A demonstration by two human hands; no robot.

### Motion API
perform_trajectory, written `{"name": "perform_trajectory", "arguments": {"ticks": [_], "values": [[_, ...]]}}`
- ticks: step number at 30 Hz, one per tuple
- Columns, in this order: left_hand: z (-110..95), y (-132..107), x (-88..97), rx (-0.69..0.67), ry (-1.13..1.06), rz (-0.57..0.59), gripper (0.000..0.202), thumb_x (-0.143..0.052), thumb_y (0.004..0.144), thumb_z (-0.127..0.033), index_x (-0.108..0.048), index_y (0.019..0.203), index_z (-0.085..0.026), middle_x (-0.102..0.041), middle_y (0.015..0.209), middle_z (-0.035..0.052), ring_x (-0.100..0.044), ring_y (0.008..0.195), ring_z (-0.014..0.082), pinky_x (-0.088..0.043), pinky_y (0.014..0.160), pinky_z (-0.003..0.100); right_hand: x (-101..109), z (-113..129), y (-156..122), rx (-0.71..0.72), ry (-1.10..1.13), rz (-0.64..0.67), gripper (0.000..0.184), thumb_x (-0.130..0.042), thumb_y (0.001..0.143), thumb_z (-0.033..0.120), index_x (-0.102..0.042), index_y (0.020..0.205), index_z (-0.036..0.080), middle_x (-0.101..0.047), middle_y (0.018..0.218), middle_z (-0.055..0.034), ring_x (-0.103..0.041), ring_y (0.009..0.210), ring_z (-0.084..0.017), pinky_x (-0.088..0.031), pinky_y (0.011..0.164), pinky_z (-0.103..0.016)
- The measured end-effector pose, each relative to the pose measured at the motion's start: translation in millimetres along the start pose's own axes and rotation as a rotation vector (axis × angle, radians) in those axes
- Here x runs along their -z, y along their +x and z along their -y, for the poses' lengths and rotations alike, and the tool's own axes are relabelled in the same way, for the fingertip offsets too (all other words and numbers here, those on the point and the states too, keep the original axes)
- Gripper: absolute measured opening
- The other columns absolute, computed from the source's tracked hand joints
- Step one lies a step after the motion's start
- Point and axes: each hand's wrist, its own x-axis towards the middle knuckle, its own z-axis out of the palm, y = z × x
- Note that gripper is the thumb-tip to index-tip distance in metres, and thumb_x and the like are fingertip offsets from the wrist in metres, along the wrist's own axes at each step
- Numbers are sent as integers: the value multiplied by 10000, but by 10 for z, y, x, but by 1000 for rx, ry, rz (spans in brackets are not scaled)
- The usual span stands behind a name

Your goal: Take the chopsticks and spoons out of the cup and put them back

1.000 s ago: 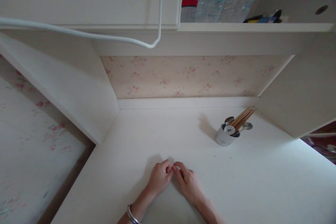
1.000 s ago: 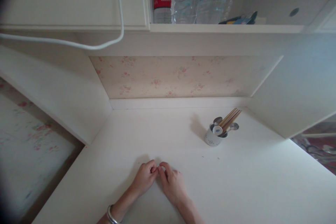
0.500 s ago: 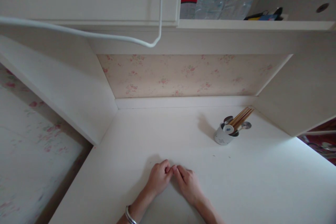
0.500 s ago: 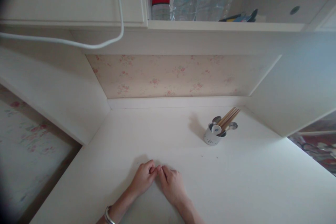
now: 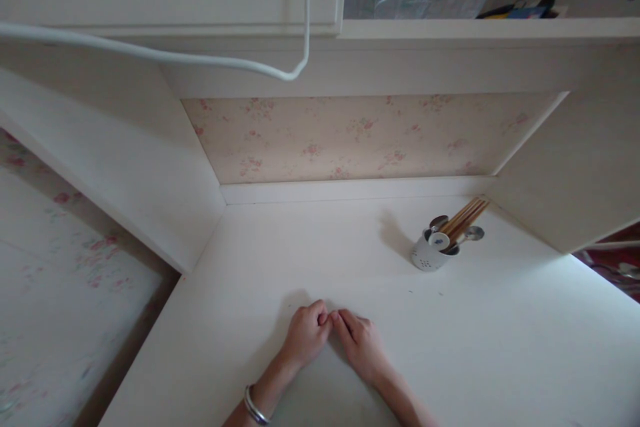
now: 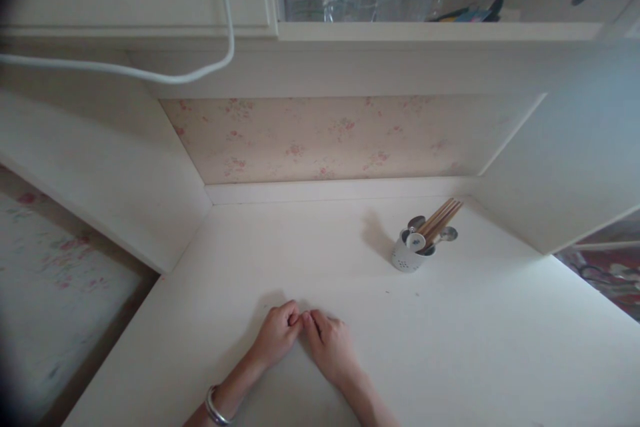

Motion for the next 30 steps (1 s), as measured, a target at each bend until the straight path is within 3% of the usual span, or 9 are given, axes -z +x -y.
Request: {"name": "perform_trajectory", "arguments": {"ticks": [30], "values": [[-33,-8,23,-14,17,-7,256,-454,833,-263,-334,616,-201,-355,539,-60,-359,532,101,-207,549,252,10,29,-1,-17,-31,26,453,-288,1015,435,-612,797,206,-660,677,-28,-612,609,-150,-365,588,-231]]}}
